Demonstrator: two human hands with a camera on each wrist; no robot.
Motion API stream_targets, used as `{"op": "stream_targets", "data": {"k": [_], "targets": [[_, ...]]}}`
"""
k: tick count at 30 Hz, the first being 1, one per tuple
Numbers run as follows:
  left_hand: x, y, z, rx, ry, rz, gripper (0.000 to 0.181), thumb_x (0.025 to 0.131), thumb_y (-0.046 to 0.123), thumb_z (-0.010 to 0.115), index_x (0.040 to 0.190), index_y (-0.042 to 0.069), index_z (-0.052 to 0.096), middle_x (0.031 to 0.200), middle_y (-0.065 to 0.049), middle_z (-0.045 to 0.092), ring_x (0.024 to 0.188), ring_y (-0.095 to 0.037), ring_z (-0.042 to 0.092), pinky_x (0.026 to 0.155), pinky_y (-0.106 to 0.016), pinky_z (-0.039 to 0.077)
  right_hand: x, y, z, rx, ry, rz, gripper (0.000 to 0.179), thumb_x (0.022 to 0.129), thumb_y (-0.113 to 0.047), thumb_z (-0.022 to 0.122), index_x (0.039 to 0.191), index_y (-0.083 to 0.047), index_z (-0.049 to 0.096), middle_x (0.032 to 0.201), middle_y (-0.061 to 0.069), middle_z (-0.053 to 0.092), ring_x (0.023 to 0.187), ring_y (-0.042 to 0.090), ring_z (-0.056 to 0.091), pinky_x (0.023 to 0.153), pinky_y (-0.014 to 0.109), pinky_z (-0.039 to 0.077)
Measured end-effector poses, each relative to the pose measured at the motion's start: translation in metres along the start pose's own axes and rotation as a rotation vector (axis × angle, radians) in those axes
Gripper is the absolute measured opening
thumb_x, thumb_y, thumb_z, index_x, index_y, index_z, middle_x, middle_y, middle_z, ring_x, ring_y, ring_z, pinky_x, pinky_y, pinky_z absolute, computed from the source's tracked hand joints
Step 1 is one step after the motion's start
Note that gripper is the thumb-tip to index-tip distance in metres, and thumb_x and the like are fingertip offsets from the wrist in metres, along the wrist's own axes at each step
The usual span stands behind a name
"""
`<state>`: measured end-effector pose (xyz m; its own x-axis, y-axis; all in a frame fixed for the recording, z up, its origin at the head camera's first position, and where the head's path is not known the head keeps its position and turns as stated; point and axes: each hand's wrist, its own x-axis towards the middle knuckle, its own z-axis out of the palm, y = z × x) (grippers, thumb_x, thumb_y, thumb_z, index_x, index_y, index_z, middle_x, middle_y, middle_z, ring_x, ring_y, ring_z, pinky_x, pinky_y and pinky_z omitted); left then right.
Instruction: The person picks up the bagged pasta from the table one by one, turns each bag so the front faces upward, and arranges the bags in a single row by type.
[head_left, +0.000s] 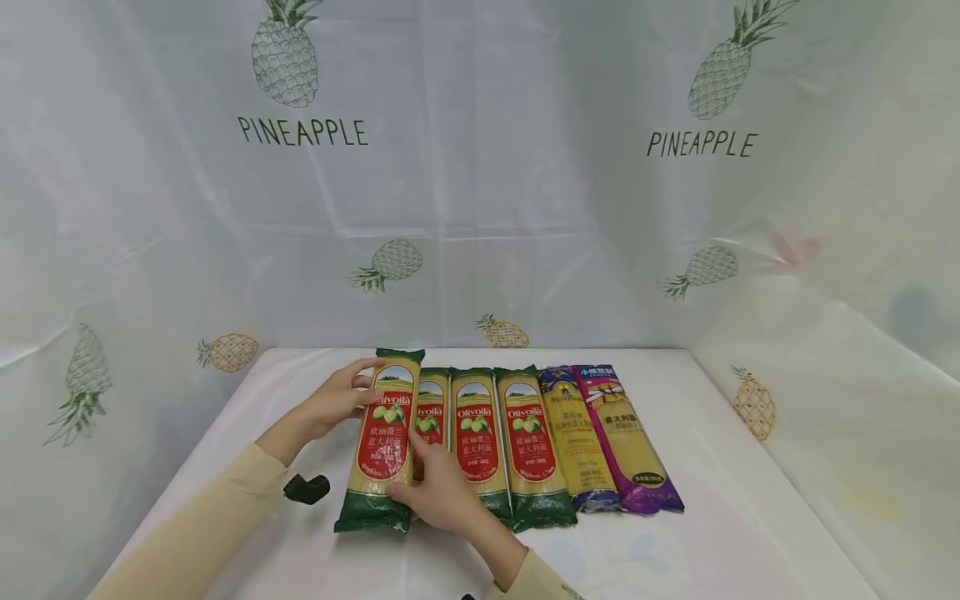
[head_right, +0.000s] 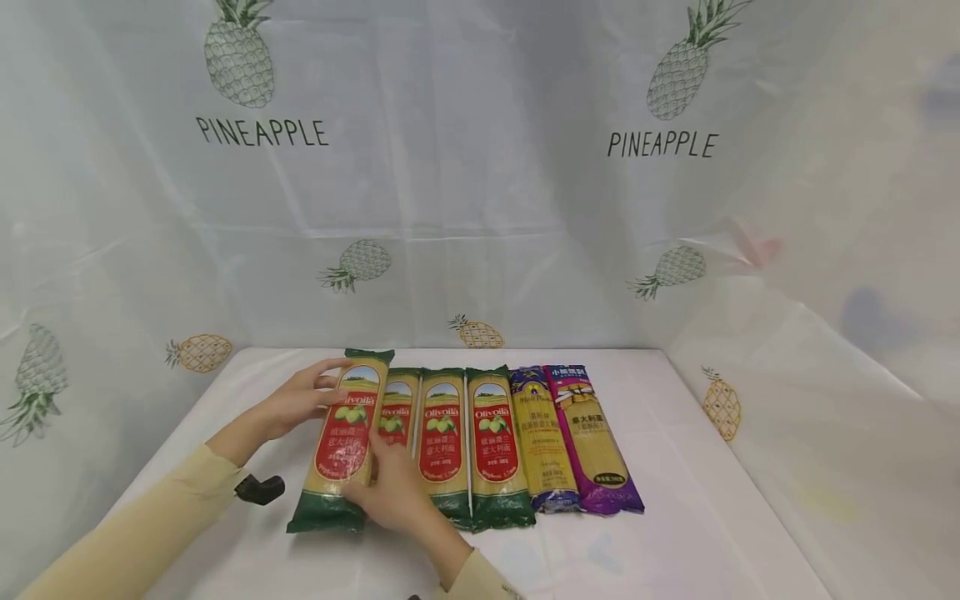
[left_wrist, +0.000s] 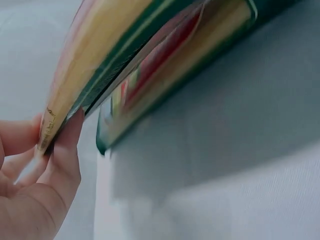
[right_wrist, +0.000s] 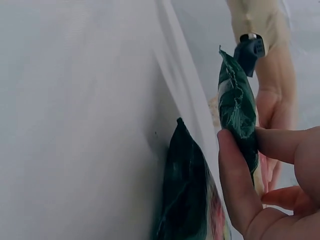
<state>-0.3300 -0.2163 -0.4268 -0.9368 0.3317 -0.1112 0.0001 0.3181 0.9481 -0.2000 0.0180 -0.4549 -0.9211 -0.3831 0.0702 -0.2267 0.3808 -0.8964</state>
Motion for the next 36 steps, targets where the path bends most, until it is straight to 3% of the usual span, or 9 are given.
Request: {"op": "stream_targets", "data": {"k": [5,9,12,14,17,21,24,31,36], "targets": [[0.001,-0.010,-0.017,0.023,-0.013,-0.010,0.071,0.108,0.015,0.063,0.169,0.013,0.026,0.138,-0.024,0.061,0.107,-0.024,0.072,0.089,-0.041,0.061,0.012,-0.008,0.017,-0.126,0.038,0.007,0.088,0.091,-0.030,0.086,0.162,-0.001,0.042,0.134,0.014,0.064,0.105,0.013,0.062,0.083,0.027,0.058],[0.000,-0.017,-0.024,0.020,-0.008,-0.036,0.071,0.108,0.012,0.062,0.169,0.011,0.025,0.137,-0.026,0.060,0.107,-0.025,0.071,0.089,-0.041,0.061,0.021,-0.009,0.028,-0.190,0.055,0.007,0.085,0.091,-0.029,0.087,0.160,0.000,0.045,0.133,0.016,0.065,0.111,0.016,0.060,0.094,0.031,0.054],[-0.001,-0.024,-0.028,0.022,-0.004,-0.067,0.071,0.107,0.010,0.061,0.168,0.008,0.024,0.136,-0.027,0.060,0.108,-0.026,0.070,0.089,-0.041,0.060,0.025,-0.009,0.034,-0.209,0.051,0.021,0.082,0.092,-0.029,0.086,0.158,-0.001,0.048,0.130,0.015,0.066,0.101,0.011,0.058,0.087,0.028,0.054],[-0.001,-0.029,-0.029,0.031,-0.003,-0.089,0.071,0.107,0.010,0.060,0.168,0.007,0.024,0.136,-0.027,0.060,0.109,-0.026,0.069,0.089,-0.041,0.060,0.027,-0.010,0.037,-0.198,0.037,0.039,0.080,0.092,-0.028,0.086,0.158,0.000,0.049,0.127,0.016,0.065,0.085,0.011,0.063,0.077,0.025,0.055],[0.002,-0.035,-0.029,0.031,-0.004,-0.114,0.071,0.107,0.010,0.061,0.168,0.007,0.025,0.135,-0.026,0.061,0.110,-0.026,0.069,0.090,-0.042,0.060,0.028,-0.010,0.041,-0.222,0.036,0.057,0.078,0.093,-0.029,0.086,0.156,0.000,0.051,0.126,0.016,0.066,0.081,0.010,0.062,0.075,0.024,0.054],[0.008,-0.039,-0.029,0.027,0.000,-0.124,0.069,0.107,0.010,0.061,0.167,0.009,0.027,0.133,-0.024,0.063,0.111,-0.027,0.069,0.089,-0.041,0.060,0.031,-0.011,0.044,-0.284,0.060,0.065,0.077,0.092,-0.030,0.087,0.154,0.000,0.054,0.122,0.013,0.067,0.095,0.011,0.057,0.085,0.026,0.052],[0.010,-0.040,-0.028,0.033,0.005,-0.129,0.069,0.107,0.009,0.061,0.167,0.010,0.028,0.131,-0.024,0.063,0.110,-0.028,0.069,0.088,-0.041,0.060,0.032,-0.010,0.046,-0.301,0.065,0.072,0.077,0.091,-0.031,0.087,0.154,-0.002,0.054,0.119,0.011,0.067,0.097,0.013,0.058,0.086,0.027,0.053],[0.008,-0.043,-0.024,0.136,0.026,-0.127,0.068,0.107,0.010,0.061,0.166,0.005,0.028,0.130,-0.026,0.064,0.104,-0.027,0.070,0.086,-0.041,0.062,0.034,-0.007,0.051,-0.419,0.061,0.057,0.076,0.091,-0.036,0.086,0.154,-0.005,0.056,0.130,0.012,0.067,0.113,0.019,0.063,0.094,0.034,0.056],[0.007,-0.039,-0.018,0.240,0.080,-0.128,0.068,0.104,0.010,0.062,0.165,0.006,0.033,0.127,-0.024,0.064,0.105,-0.028,0.069,0.087,-0.042,0.058,0.034,-0.007,0.052,-0.412,0.072,0.065,0.077,0.091,-0.037,0.087,0.154,-0.007,0.057,0.129,0.012,0.066,0.111,0.019,0.062,0.093,0.035,0.056]]}}
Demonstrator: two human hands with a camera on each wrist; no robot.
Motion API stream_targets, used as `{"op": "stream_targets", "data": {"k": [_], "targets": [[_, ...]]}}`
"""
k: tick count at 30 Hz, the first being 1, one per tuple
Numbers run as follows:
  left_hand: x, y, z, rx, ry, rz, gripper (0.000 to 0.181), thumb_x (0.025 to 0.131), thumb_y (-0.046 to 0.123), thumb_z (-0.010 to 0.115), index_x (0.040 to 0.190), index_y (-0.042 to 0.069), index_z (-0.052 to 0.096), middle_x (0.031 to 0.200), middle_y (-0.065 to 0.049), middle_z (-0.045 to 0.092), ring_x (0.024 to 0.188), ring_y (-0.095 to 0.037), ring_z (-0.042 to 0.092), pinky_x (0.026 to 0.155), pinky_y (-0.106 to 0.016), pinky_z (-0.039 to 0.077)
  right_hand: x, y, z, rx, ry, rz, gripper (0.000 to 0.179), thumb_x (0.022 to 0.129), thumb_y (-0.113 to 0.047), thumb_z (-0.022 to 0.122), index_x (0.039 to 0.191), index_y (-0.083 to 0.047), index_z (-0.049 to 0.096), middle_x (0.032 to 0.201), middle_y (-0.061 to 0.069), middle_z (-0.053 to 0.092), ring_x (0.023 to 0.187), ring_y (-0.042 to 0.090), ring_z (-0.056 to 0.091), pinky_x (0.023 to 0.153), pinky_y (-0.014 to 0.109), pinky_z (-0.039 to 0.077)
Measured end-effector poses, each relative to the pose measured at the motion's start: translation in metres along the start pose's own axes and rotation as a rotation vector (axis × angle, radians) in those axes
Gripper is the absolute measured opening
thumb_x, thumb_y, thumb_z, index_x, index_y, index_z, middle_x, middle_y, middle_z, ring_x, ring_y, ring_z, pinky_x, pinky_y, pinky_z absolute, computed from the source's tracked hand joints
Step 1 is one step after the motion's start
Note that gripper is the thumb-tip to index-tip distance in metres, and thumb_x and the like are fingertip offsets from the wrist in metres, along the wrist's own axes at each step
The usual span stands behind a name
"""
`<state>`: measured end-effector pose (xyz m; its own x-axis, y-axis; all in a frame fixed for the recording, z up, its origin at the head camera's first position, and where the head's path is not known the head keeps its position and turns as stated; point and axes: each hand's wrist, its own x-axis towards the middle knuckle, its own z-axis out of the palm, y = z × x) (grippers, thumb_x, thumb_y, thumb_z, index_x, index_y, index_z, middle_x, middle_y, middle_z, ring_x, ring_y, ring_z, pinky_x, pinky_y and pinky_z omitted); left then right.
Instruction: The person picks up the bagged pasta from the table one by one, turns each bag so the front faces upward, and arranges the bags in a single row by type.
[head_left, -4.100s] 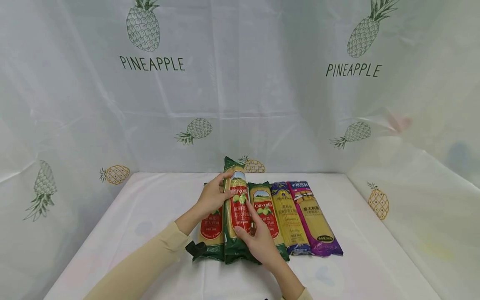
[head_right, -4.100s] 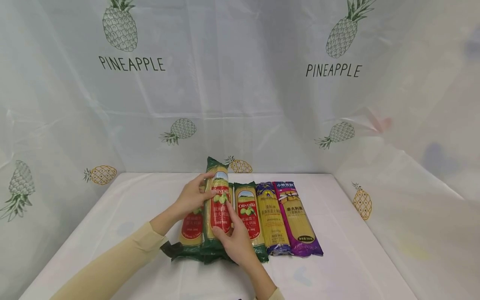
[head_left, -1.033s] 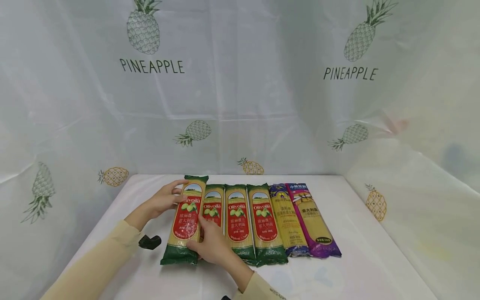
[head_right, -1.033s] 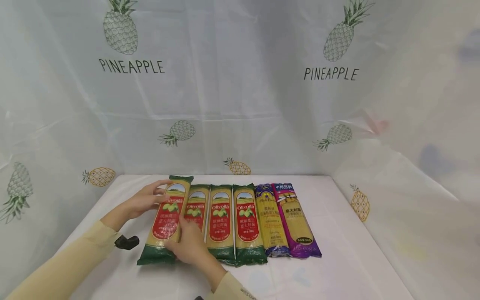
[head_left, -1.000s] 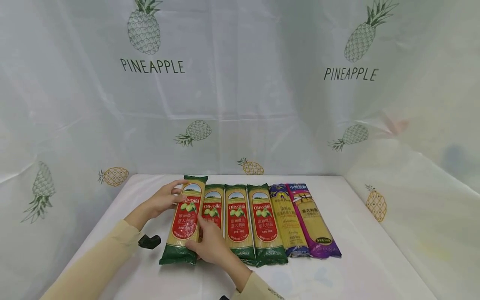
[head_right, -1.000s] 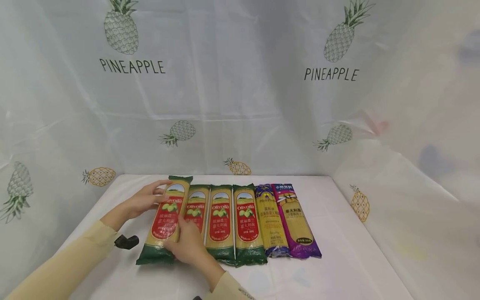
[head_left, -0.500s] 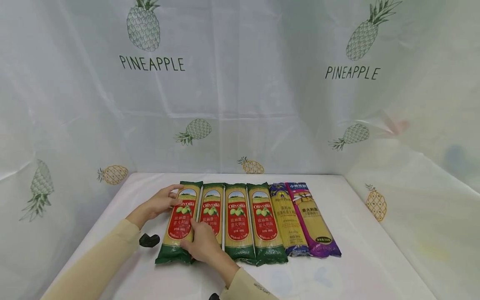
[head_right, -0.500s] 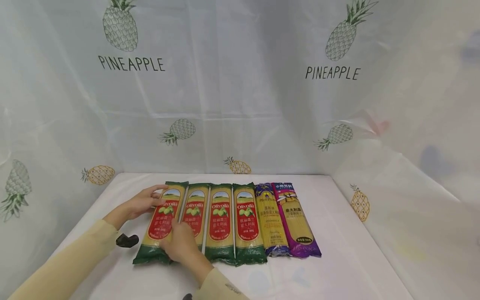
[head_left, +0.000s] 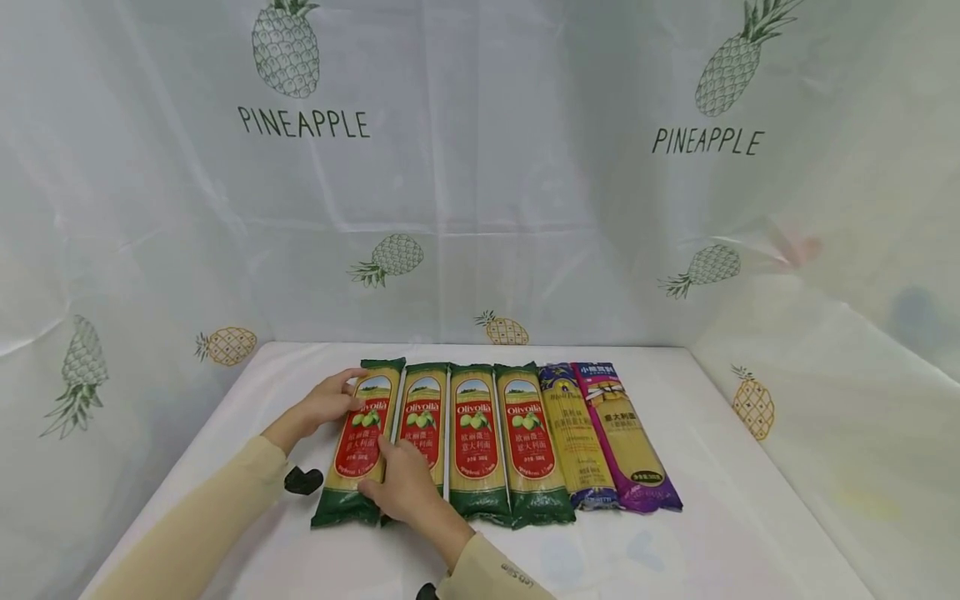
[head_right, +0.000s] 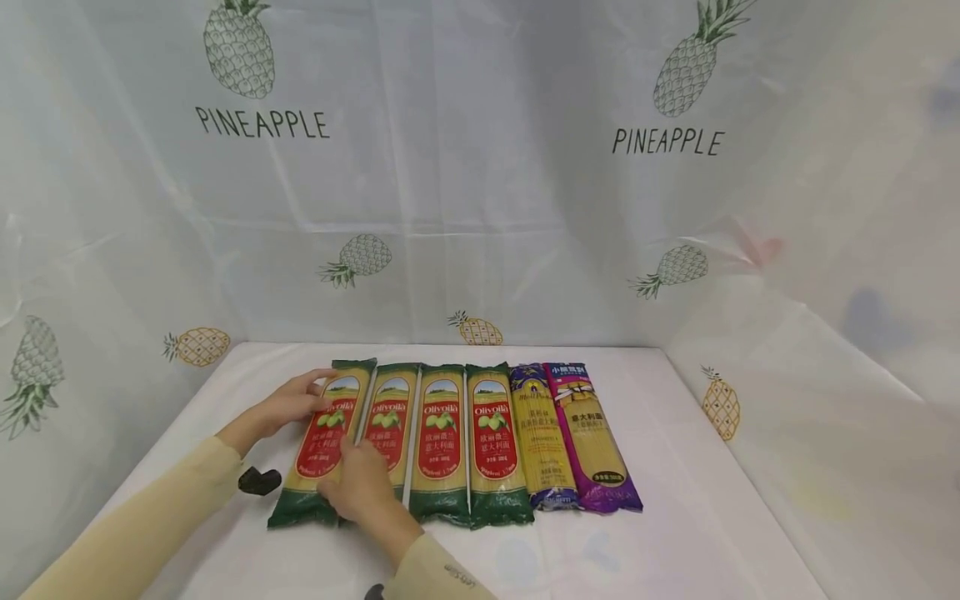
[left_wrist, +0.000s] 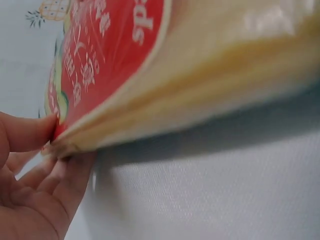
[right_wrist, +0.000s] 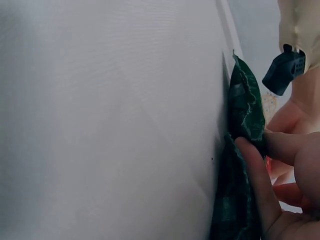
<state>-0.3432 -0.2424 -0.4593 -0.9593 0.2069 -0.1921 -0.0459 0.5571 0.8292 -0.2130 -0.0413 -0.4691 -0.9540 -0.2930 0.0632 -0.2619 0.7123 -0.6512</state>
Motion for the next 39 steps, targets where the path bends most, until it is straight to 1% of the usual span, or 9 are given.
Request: {"op": "stream_targets", "data": {"k": [5,12,18,24,27,30,33,37,39], "targets": [[-0.001,0.001,0.002,0.049,0.024,-0.024,0.068,0.103,0.013,0.063,0.165,0.009,0.035,0.129,-0.023,0.063,0.109,-0.030,0.065,0.091,-0.044,0.054,-0.001,0.000,0.002,-0.008,0.020,-0.004,0.076,0.089,-0.038,0.088,0.153,-0.009,0.059,0.124,0.011,0.065,0.101,0.017,0.060,0.085,0.030,0.055],[-0.004,-0.005,0.000,0.086,0.041,-0.020,0.066,0.104,0.019,0.066,0.163,0.007,0.039,0.133,-0.026,0.061,0.107,-0.031,0.066,0.085,-0.041,0.056,-0.003,0.002,0.006,0.010,0.022,-0.022,0.074,0.089,-0.037,0.089,0.151,-0.008,0.061,0.116,0.009,0.056,0.085,0.013,0.054,0.072,0.023,0.048],[-0.005,-0.013,0.000,0.081,0.020,-0.043,0.065,0.105,0.023,0.067,0.162,0.007,0.039,0.134,-0.026,0.059,0.113,-0.034,0.063,0.095,-0.049,0.054,-0.005,0.000,0.005,0.001,0.013,-0.010,0.074,0.089,-0.037,0.089,0.151,-0.009,0.061,0.113,0.007,0.055,0.084,0.015,0.052,0.070,0.023,0.045],[-0.007,-0.012,-0.004,0.117,0.020,-0.042,0.066,0.104,0.025,0.068,0.161,0.005,0.040,0.120,-0.022,0.060,0.107,-0.033,0.060,0.094,-0.048,0.051,-0.004,-0.001,0.003,0.014,-0.001,-0.008,0.073,0.090,-0.037,0.087,0.152,-0.009,0.061,0.114,0.008,0.056,0.086,0.019,0.056,0.068,0.022,0.046],[-0.007,-0.014,-0.006,0.098,-0.004,-0.059,0.068,0.105,0.027,0.067,0.163,0.008,0.038,0.118,-0.020,0.060,0.107,-0.032,0.061,0.098,-0.052,0.049,-0.003,0.000,0.003,0.022,-0.006,-0.008,0.072,0.091,-0.036,0.087,0.152,-0.009,0.060,0.114,0.008,0.056,0.086,0.020,0.057,0.067,0.021,0.047],[-0.006,-0.018,-0.009,0.072,-0.033,-0.071,0.069,0.106,0.029,0.065,0.165,0.010,0.034,0.121,-0.021,0.060,0.110,-0.032,0.061,0.102,-0.056,0.048,-0.001,0.001,0.003,0.037,-0.013,-0.010,0.072,0.091,-0.035,0.087,0.152,-0.009,0.060,0.113,0.008,0.056,0.085,0.019,0.057,0.066,0.021,0.047],[-0.005,-0.020,-0.012,0.042,-0.048,-0.072,0.069,0.107,0.029,0.065,0.165,0.011,0.033,0.124,-0.022,0.059,0.112,-0.033,0.061,0.105,-0.057,0.047,0.000,0.002,0.003,0.075,-0.018,-0.005,0.073,0.091,-0.032,0.087,0.153,-0.008,0.058,0.115,0.008,0.056,0.078,0.015,0.056,0.062,0.021,0.048],[-0.002,-0.019,-0.012,0.027,-0.064,-0.073,0.071,0.106,0.029,0.066,0.165,0.011,0.032,0.125,-0.022,0.059,0.113,-0.033,0.061,0.107,-0.057,0.046,-0.001,0.005,0.001,0.139,-0.026,0.006,0.074,0.092,-0.029,0.087,0.155,-0.007,0.056,0.118,0.010,0.055,0.056,0.010,0.054,0.055,0.020,0.048],[-0.001,-0.017,-0.011,0.039,-0.068,-0.076,0.071,0.106,0.031,0.066,0.166,0.012,0.032,0.124,-0.022,0.059,0.113,-0.033,0.061,0.108,-0.058,0.046,-0.002,0.007,-0.001,0.156,-0.029,0.006,0.074,0.091,-0.029,0.087,0.155,-0.005,0.056,0.118,0.011,0.055,0.050,0.009,0.054,0.054,0.019,0.048]]}}
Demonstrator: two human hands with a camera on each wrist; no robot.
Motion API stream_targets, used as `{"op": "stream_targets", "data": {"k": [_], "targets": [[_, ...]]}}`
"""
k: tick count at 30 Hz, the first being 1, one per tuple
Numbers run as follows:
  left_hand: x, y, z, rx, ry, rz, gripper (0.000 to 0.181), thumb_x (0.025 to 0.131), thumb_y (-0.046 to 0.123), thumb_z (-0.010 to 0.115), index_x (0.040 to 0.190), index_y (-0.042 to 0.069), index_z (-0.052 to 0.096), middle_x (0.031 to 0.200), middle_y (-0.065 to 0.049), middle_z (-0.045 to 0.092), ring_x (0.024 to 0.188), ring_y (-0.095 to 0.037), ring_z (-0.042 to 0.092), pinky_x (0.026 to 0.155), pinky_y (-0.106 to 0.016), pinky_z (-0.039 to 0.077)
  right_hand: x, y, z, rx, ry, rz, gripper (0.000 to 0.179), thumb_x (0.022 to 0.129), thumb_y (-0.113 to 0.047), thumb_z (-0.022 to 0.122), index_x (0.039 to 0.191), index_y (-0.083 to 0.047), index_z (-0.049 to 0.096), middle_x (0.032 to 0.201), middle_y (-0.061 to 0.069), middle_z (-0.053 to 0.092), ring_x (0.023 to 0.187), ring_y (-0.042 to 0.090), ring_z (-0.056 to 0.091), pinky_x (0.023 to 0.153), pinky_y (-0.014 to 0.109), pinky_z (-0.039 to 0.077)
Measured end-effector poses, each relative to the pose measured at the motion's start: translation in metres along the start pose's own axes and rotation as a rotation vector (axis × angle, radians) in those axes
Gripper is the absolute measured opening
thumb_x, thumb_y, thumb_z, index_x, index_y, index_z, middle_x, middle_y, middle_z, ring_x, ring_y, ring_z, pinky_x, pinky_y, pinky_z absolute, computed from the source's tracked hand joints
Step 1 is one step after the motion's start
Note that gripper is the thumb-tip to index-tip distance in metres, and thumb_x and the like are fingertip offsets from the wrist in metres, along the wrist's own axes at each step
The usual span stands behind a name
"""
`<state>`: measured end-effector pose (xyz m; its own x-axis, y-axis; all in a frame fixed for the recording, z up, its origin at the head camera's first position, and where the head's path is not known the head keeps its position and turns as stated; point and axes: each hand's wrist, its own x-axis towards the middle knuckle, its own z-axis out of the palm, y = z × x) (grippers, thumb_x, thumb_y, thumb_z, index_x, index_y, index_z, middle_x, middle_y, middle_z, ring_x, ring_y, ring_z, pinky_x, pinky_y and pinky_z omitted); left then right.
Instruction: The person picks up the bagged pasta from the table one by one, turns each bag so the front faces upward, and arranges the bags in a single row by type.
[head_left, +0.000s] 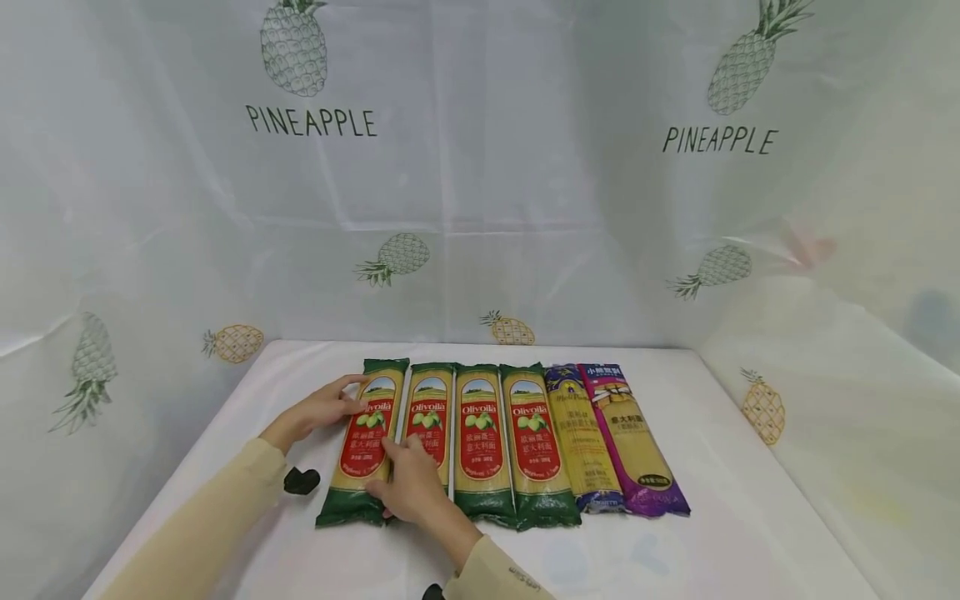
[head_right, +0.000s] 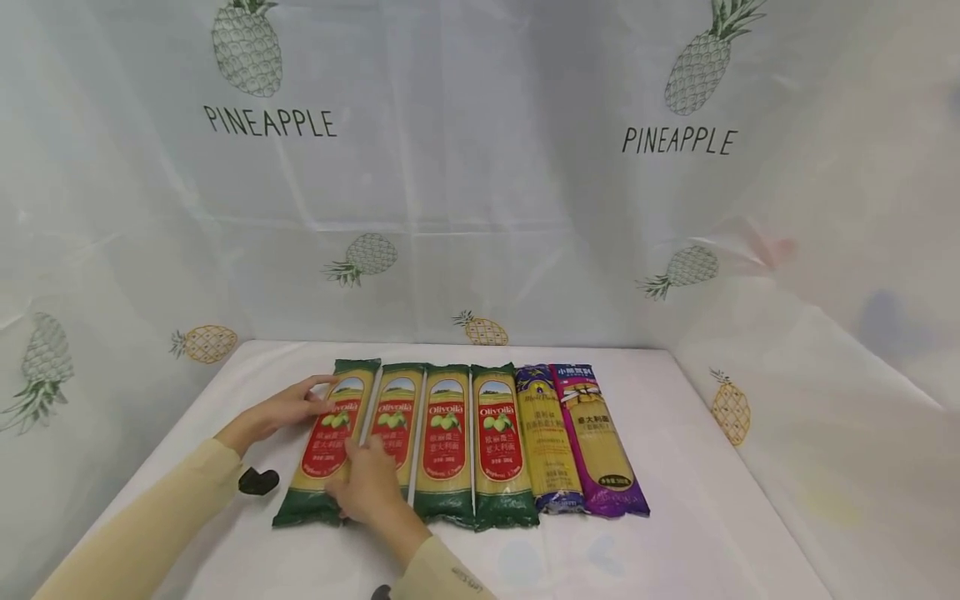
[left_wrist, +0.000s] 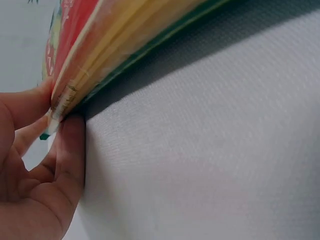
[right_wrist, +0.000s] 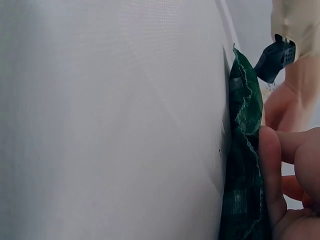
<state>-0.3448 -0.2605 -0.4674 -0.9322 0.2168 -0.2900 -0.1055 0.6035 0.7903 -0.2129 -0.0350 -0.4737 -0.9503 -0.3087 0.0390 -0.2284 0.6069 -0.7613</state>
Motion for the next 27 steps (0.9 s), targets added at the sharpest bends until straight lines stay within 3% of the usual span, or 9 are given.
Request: {"op": "stream_targets", "data": {"k": [11,13,16,20,23,27], "targets": [[0.001,0.012,0.009,0.081,0.029,0.003,0.071,0.107,0.038,0.064,0.166,0.013,0.035,0.120,-0.019,0.060,0.109,-0.032,0.060,0.104,-0.058,0.047,-0.005,0.009,-0.014,-0.010,-0.009,-0.062,0.071,0.091,-0.026,0.086,0.150,0.000,0.058,0.111,0.008,0.055,0.067,0.006,0.056,0.064,0.020,0.050],[0.001,0.012,0.009,0.087,0.030,0.000,0.071,0.107,0.038,0.064,0.166,0.014,0.035,0.120,-0.019,0.061,0.109,-0.032,0.060,0.104,-0.057,0.048,-0.007,0.010,-0.019,0.056,-0.057,-0.064,0.071,0.092,-0.025,0.085,0.153,0.000,0.056,0.110,0.008,0.055,0.067,0.006,0.060,0.067,0.020,0.051],[0.002,0.010,0.007,0.100,0.029,0.003,0.072,0.107,0.039,0.065,0.167,0.014,0.034,0.120,-0.019,0.060,0.109,-0.032,0.059,0.103,-0.056,0.048,-0.011,0.014,-0.031,0.251,-0.165,-0.053,0.071,0.095,-0.020,0.080,0.157,-0.001,0.050,0.119,0.010,0.060,0.062,0.014,0.070,0.073,0.021,0.055],[0.001,0.005,0.008,0.114,0.040,-0.005,0.075,0.106,0.039,0.066,0.167,0.013,0.032,0.117,-0.017,0.061,0.106,-0.030,0.060,0.099,-0.051,0.050,-0.021,0.022,-0.055,0.441,-0.302,-0.034,0.067,0.100,-0.015,0.073,0.161,-0.005,0.046,0.136,0.015,0.062,0.077,0.025,0.077,0.076,0.033,0.064],[-0.002,0.002,0.010,0.111,0.050,-0.020,0.079,0.105,0.039,0.068,0.168,0.012,0.029,0.116,-0.016,0.061,0.105,-0.029,0.060,0.096,-0.047,0.051,-0.030,0.030,-0.080,0.419,-0.344,-0.054,0.061,0.102,-0.015,0.072,0.159,-0.008,0.050,0.131,0.013,0.065,0.082,0.028,0.076,0.072,0.038,0.065],[-0.006,0.002,0.010,0.094,0.062,-0.025,0.084,0.104,0.040,0.069,0.169,0.010,0.026,0.118,-0.016,0.061,0.107,-0.029,0.061,0.097,-0.049,0.052,-0.043,0.045,-0.123,0.302,-0.320,-0.101,0.055,0.104,-0.015,0.070,0.156,-0.010,0.053,0.119,0.010,0.067,0.081,0.028,0.075,0.072,0.033,0.063]]}}
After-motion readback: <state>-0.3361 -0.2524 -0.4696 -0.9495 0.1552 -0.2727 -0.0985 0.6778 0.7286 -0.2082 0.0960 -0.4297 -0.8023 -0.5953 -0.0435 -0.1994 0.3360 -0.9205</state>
